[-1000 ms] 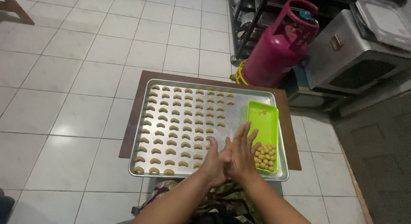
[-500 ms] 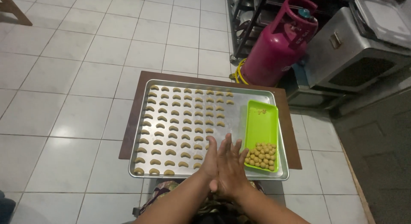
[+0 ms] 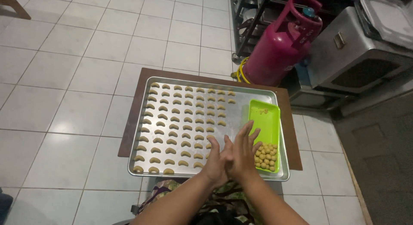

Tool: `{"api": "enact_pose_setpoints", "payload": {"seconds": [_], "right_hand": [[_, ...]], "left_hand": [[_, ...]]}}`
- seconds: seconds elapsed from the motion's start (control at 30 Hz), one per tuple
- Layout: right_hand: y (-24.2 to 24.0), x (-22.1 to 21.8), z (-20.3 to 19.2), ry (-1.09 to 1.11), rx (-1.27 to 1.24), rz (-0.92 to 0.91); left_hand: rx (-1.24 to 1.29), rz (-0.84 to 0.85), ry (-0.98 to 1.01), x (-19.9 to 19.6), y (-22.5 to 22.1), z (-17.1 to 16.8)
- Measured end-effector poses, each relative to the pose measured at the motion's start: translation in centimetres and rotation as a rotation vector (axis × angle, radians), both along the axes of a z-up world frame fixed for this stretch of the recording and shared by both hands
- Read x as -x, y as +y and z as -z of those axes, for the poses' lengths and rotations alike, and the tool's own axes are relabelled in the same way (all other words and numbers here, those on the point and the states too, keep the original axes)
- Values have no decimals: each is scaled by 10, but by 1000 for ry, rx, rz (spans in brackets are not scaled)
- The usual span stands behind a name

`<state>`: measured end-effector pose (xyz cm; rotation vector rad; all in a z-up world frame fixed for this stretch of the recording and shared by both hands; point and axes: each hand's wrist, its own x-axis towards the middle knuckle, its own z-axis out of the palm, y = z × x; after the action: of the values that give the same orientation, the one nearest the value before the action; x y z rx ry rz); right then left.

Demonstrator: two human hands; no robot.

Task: Shaping small dough balls into crescent-shaped pastries and arranging them in rows on a baking tray.

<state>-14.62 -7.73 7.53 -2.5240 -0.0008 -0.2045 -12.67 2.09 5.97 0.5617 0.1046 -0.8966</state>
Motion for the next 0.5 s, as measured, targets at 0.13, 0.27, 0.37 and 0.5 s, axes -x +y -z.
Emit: {"api": "enact_pose_setpoints", "payload": {"seconds": [0.13,0.27,0.37,0.5], "right_hand": [[13,19,6,-87,23,-216],[-1,-8,-3,64,-55,20],[14,11,4,-103,17,-208],[4,7,18,-22,67,-275]], "left_hand": [[281,-107,-153,1,-6,11],[-5,8,-19,-3,-2,6],[177,-64,-80,-4,-11,25],[442,-159,-174,-8,-14,38]]}}
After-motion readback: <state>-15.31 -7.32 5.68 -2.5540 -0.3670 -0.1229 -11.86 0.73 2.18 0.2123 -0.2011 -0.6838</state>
